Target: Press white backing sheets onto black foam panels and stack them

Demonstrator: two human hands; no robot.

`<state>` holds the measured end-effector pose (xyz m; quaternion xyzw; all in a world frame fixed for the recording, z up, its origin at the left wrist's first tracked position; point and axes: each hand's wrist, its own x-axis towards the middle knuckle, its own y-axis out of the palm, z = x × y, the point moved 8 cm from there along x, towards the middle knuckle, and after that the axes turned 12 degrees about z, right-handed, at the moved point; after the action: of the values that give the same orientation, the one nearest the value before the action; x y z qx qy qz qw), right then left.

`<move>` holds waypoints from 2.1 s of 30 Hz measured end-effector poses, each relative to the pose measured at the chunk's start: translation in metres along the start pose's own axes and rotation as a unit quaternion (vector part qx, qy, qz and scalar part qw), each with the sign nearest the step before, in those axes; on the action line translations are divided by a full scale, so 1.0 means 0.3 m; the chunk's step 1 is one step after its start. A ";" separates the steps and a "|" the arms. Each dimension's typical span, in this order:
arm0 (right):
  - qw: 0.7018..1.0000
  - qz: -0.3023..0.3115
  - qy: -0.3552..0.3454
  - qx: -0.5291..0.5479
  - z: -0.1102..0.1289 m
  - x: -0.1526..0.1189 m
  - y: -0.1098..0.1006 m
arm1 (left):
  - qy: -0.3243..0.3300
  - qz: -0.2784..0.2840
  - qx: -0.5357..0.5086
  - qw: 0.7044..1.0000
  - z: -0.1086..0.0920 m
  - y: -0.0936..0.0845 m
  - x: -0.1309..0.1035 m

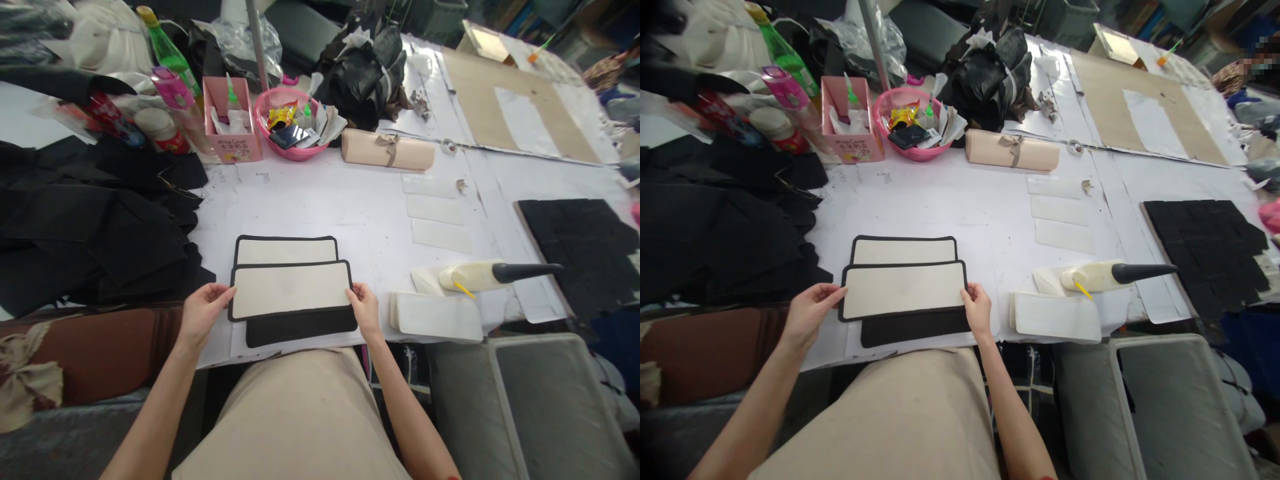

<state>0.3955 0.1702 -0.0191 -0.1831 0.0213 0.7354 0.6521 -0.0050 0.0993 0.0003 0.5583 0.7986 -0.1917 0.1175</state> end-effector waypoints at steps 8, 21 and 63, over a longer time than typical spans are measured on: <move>0.986 -0.033 -0.040 -0.160 0.080 0.259 0.065 | 0.024 -0.040 0.043 0.998 -0.060 -0.011 0.275; 0.941 -0.049 -0.056 -0.331 0.078 0.289 0.084 | 0.057 -0.095 0.171 0.979 0.013 -0.011 0.352; 0.798 0.119 -0.251 -0.534 0.198 0.320 0.457 | 0.294 0.127 0.535 0.782 -0.170 0.516 0.365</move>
<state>0.2406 0.2571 -0.0208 -0.3076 -0.5177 0.7220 0.3408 0.1031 0.2612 -0.0248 0.6570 0.4855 -0.3982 -0.4173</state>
